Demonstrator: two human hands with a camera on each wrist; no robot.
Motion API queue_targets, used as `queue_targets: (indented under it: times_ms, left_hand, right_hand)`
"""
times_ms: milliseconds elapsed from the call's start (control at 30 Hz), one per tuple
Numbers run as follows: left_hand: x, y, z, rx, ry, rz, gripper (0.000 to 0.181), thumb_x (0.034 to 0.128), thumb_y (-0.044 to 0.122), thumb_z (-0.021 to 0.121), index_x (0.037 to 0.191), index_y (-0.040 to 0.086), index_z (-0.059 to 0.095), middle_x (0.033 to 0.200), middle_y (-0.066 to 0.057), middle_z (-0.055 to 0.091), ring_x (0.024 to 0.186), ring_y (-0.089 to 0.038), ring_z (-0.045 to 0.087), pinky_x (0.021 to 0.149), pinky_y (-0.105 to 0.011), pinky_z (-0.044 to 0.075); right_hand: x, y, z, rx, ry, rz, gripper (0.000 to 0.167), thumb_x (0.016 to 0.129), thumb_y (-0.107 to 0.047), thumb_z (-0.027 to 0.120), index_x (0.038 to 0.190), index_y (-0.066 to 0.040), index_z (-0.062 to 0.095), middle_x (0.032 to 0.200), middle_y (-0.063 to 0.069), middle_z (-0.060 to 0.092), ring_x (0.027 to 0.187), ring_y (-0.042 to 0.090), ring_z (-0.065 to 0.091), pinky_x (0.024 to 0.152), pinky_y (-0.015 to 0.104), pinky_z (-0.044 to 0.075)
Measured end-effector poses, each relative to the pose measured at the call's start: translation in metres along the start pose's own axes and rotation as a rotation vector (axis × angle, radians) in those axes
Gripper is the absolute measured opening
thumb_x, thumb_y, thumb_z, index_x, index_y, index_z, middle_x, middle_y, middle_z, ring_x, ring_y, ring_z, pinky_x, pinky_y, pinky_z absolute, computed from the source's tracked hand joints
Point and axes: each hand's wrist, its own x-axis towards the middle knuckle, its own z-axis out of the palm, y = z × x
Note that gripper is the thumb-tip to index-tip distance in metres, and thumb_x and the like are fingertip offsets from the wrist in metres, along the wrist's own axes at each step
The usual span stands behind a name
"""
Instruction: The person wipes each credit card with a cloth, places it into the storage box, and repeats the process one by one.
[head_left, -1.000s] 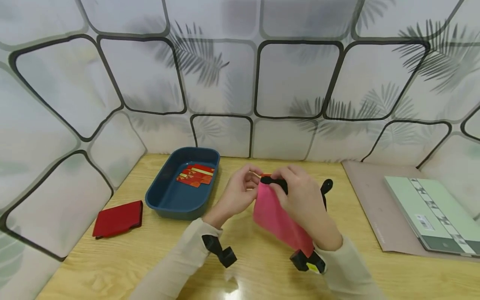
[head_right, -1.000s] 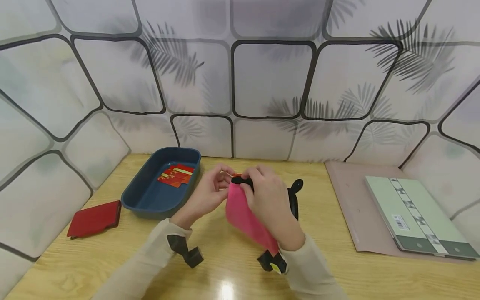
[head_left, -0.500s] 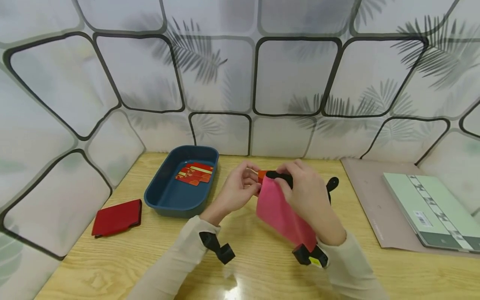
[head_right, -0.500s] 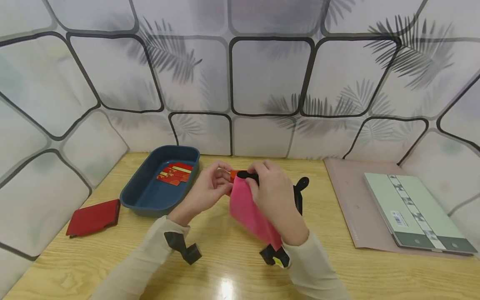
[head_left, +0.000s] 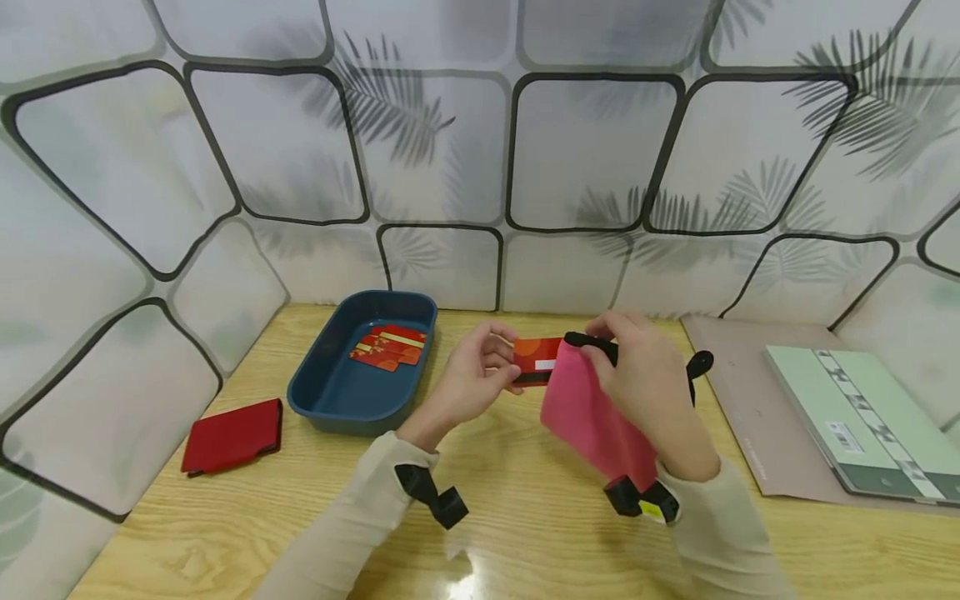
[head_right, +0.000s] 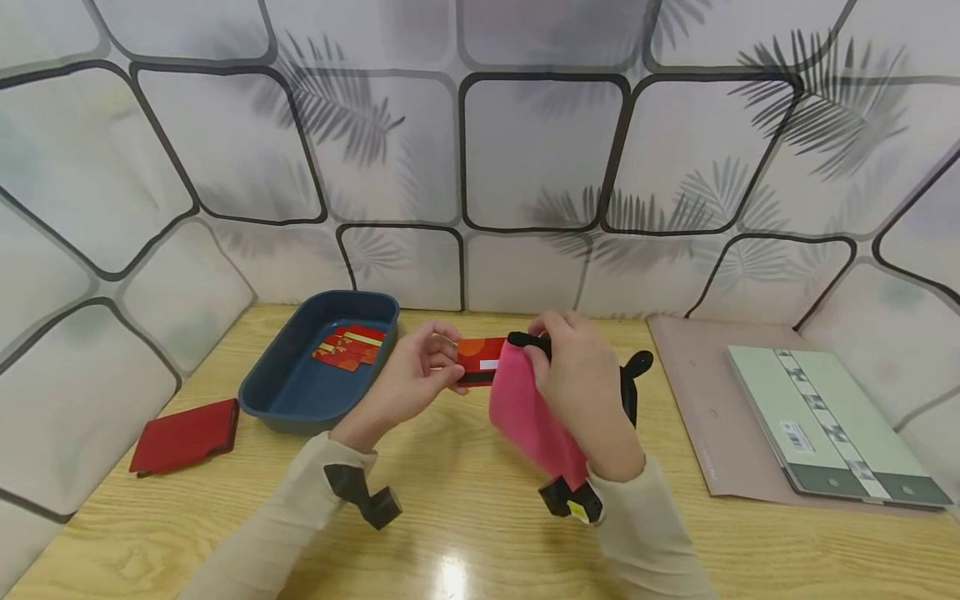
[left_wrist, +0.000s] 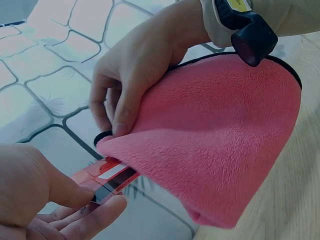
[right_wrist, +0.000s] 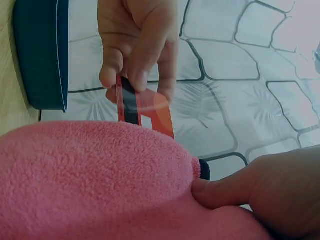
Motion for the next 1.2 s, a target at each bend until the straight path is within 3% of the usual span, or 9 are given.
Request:
queue_targets:
  times_ms: [200, 400, 600, 800, 1033, 1200]
  left_hand:
    - [0.002, 0.001, -0.002, -0.047, 0.005, -0.010, 0.032, 0.0877, -0.018, 0.053, 0.115, -0.006, 0.043, 0.091, -0.020, 0.050, 0.070, -0.014, 0.058, 0.068, -0.037, 0.059]
    - [0.003, 0.000, -0.002, -0.117, 0.031, -0.023, 0.032, 0.0860, -0.019, 0.053, 0.114, -0.006, 0.043, 0.086, -0.010, 0.050, 0.068, -0.013, 0.057, 0.070, -0.041, 0.059]
    - [0.005, -0.001, -0.003, -0.104, 0.075, -0.018, 0.032, 0.0846, -0.020, 0.055, 0.112, -0.006, 0.044, 0.082, -0.009, 0.052, 0.066, -0.012, 0.059, 0.069, -0.039, 0.059]
    - [0.004, 0.001, -0.006, -0.089, 0.089, -0.028, 0.032, 0.0852, -0.019, 0.056, 0.113, -0.006, 0.045, 0.085, -0.014, 0.053, 0.066, -0.012, 0.059, 0.069, -0.039, 0.059]
    - [0.004, 0.000, -0.005, -0.097, 0.091, -0.024, 0.034, 0.0842, -0.021, 0.055, 0.113, -0.005, 0.046, 0.084, -0.011, 0.052, 0.066, -0.013, 0.058, 0.071, -0.047, 0.058]
    - [0.003, -0.001, 0.001, -0.074, 0.066, -0.006, 0.034, 0.0847, -0.021, 0.055, 0.113, -0.005, 0.046, 0.085, -0.013, 0.053, 0.069, -0.014, 0.060, 0.070, -0.045, 0.059]
  right_hand:
    - [0.003, 0.010, -0.007, 0.005, 0.072, -0.019, 0.014, 0.081, -0.005, 0.074, 0.092, -0.004, 0.067, 0.089, 0.015, 0.068, 0.084, 0.033, 0.064, 0.074, 0.048, 0.050]
    - [0.003, 0.021, -0.018, -0.034, 0.110, -0.015, 0.013, 0.080, -0.003, 0.074, 0.090, -0.003, 0.066, 0.085, 0.016, 0.069, 0.079, 0.033, 0.064, 0.071, 0.049, 0.049]
    - [0.000, 0.018, -0.034, -0.056, 0.019, -0.008, 0.013, 0.078, -0.004, 0.075, 0.089, -0.004, 0.067, 0.086, 0.014, 0.071, 0.081, 0.034, 0.064, 0.074, 0.049, 0.048]
    - [-0.002, 0.006, -0.044, -0.022, -0.067, -0.071, 0.014, 0.077, -0.005, 0.076, 0.089, -0.008, 0.069, 0.084, 0.007, 0.072, 0.081, 0.029, 0.062, 0.075, 0.045, 0.047]
    - [-0.002, -0.012, -0.030, 0.063, -0.107, -0.175, 0.012, 0.078, -0.004, 0.076, 0.088, -0.007, 0.070, 0.084, 0.004, 0.069, 0.080, 0.021, 0.063, 0.074, 0.039, 0.051]
    - [-0.004, -0.019, -0.010, 0.061, -0.044, -0.269, 0.015, 0.078, -0.003, 0.077, 0.090, -0.006, 0.069, 0.088, 0.007, 0.068, 0.084, 0.023, 0.064, 0.074, 0.039, 0.054]
